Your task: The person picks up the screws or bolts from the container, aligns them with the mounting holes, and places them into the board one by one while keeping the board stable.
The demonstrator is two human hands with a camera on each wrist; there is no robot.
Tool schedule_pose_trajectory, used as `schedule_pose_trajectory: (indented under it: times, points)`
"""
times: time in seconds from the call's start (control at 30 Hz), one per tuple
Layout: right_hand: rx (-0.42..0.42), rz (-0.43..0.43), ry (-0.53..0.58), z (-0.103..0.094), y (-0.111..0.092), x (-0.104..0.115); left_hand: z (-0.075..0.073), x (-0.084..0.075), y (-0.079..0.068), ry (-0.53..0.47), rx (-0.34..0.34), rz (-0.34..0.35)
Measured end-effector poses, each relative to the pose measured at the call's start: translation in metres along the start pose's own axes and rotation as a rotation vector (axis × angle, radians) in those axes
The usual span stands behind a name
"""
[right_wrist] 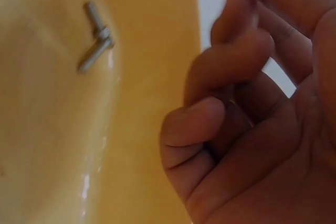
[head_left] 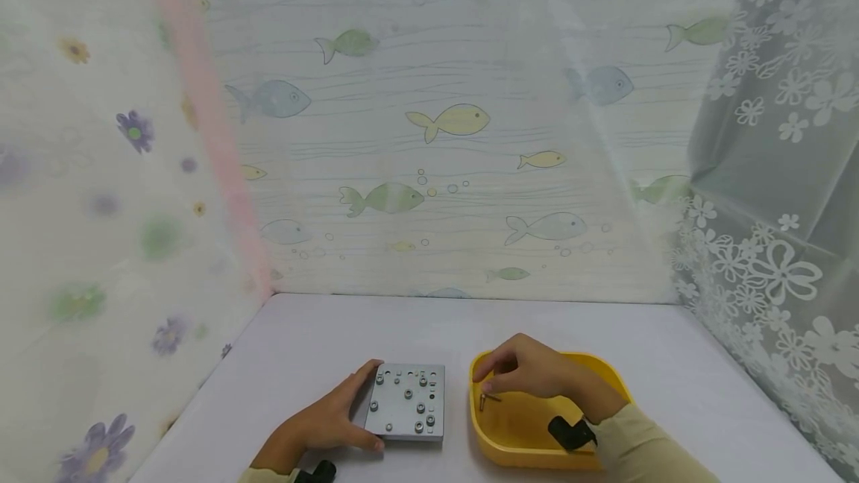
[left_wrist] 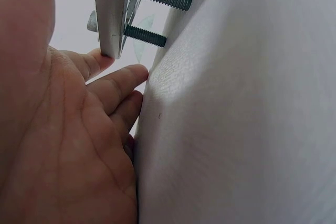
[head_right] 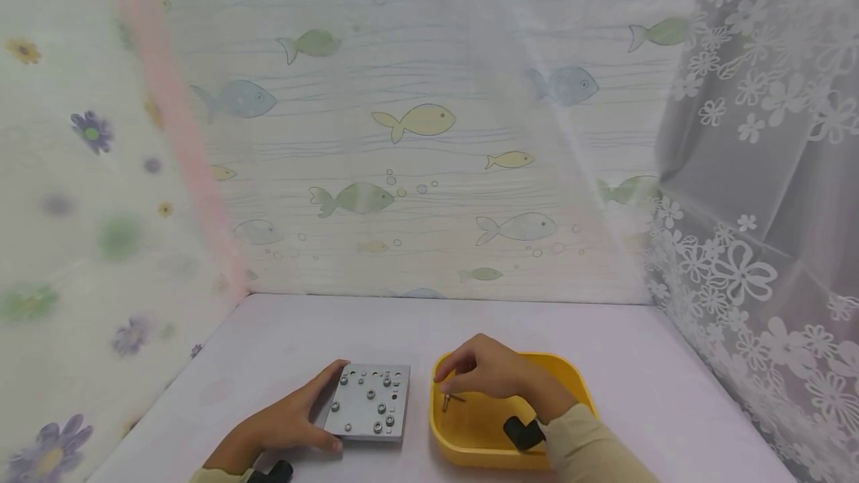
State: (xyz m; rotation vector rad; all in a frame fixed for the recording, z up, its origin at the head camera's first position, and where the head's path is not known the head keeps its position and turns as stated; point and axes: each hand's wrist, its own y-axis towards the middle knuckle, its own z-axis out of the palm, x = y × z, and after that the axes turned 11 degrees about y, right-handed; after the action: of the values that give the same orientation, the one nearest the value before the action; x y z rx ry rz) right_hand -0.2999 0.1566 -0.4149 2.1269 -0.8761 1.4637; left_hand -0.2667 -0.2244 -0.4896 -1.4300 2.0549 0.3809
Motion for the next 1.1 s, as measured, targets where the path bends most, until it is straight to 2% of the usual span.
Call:
schedule_pose_trajectory:
  times: [0.27, 0.63, 1.1]
  points:
    - [0.005, 0.099, -0.112, -0.004, 0.001, -0.011, 0.000, 0.001, 0.000, -0.008, 0.004, 0.006]
    - [0.011, 0.183, -0.227, 0.001, 0.007, -0.021, 0.000, 0.000, -0.001, -0.003, 0.000, 0.004]
    - [-0.031, 0.184, -0.288, 0.002, 0.007, -0.028, 0.000, 0.000, -0.001, -0.003, 0.001, 0.005]
